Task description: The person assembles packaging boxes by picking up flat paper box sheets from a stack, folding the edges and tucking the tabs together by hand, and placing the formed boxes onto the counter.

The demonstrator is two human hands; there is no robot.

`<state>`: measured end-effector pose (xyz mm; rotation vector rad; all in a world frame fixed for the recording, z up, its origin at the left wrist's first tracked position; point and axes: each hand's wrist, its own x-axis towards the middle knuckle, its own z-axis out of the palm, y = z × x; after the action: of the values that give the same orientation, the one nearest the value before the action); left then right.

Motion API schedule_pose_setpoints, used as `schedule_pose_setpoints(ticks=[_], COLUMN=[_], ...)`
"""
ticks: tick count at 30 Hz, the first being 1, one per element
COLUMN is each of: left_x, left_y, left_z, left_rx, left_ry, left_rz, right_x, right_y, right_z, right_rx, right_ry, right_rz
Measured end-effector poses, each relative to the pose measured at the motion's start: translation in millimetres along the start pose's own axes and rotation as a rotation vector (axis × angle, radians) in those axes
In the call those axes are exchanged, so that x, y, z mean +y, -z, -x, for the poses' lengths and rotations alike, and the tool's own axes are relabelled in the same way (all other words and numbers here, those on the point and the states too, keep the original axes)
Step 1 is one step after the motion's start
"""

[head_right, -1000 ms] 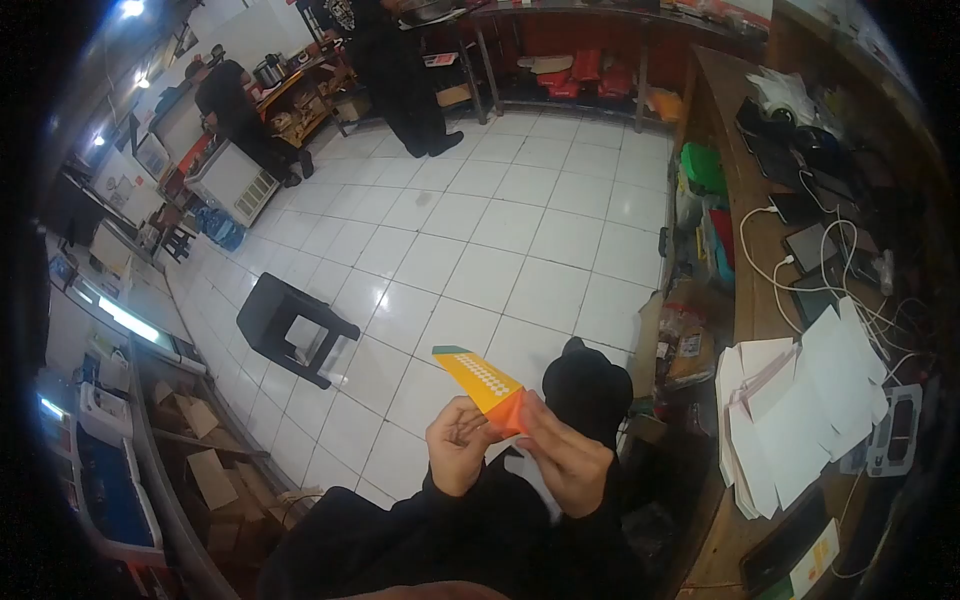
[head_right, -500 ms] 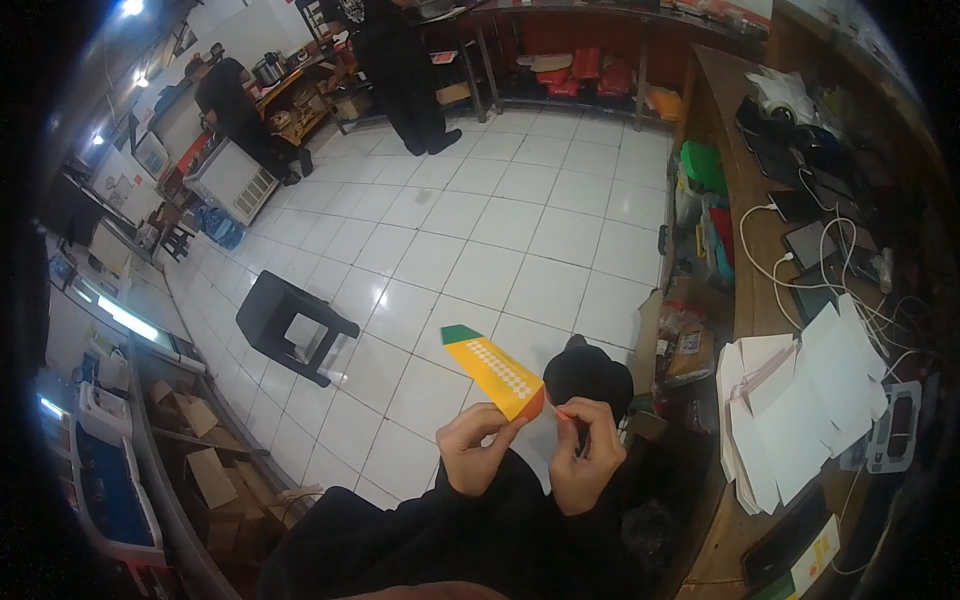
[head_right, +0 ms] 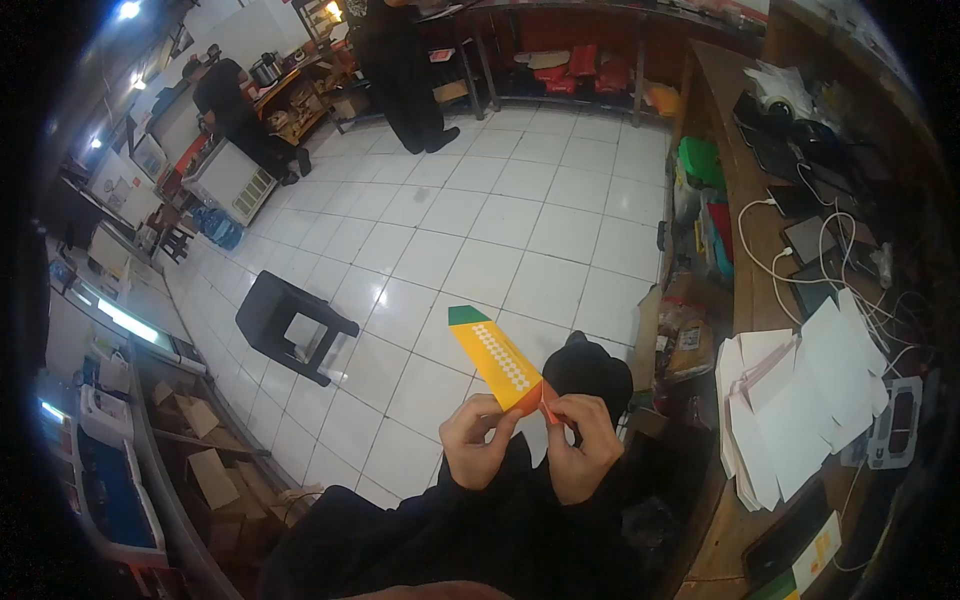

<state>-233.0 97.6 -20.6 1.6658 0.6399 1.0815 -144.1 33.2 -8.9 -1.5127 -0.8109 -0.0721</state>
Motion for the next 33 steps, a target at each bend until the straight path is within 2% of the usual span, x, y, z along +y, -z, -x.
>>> schedule_pose_setpoints(ticks=[4, 6, 11, 13, 17, 22, 24, 25, 27, 29, 31, 33], left_x=[2.4, 0.6, 4.7, 5.4, 4.2, 3.0, -8.9, -11.6, -15.1, -15.2, -15.8, -17.6], left_y=[0.6, 0.7, -0.6, -0.7, -2.6, -4.0, -3.0, -3.6, -6.0, -8.3, -9.1, -5.8], left_z=[-4.4, -4.7, -6.0, -7.4, -11.0, -7.3, -1.2, -0.3, 0.7, -1.9, -3.4, -3.5], left_rx=[0.022, 0.031, 0.028, 0.022, 0.068, 0.047, -0.077, -0.076, -0.160, -0.162, -0.166, -0.252], left_ry=[-0.047, -0.152, -0.180, -0.185, -0.217, -0.173, -0.004, -0.002, 0.116, 0.126, 0.136, 0.191], left_rz=[-0.045, -0.161, -0.214, -0.233, -0.253, -0.258, -0.102, -0.102, 0.177, 0.259, 0.345, 0.423], right_x=[5.1, 3.9, 2.4, 3.8, 1.9, 1.9, 5.7, 8.0, 12.0, 11.4, 8.0, 7.9], right_y=[4.4, 7.6, 15.0, 17.8, 22.2, 18.8, 18.0, 17.4, 16.1, 15.6, 15.7, 17.4], right_z=[-4.1, -6.4, -11.3, -13.9, -16.2, -6.2, -3.8, -2.5, -0.3, 1.6, 1.8, 2.5], right_rx=[-0.022, -0.039, -0.065, -0.125, -0.186, -0.173, -0.191, -0.209, -0.217, -0.225, -0.202, -0.224], right_ry=[0.016, 0.008, 0.033, 0.143, 0.162, -0.135, -0.135, -0.133, -0.144, -0.158, -0.293, -0.296], right_rz=[-0.030, -0.051, -0.073, -0.053, -0.015, -0.214, -0.207, -0.200, -0.229, -0.257, -0.365, -0.385])
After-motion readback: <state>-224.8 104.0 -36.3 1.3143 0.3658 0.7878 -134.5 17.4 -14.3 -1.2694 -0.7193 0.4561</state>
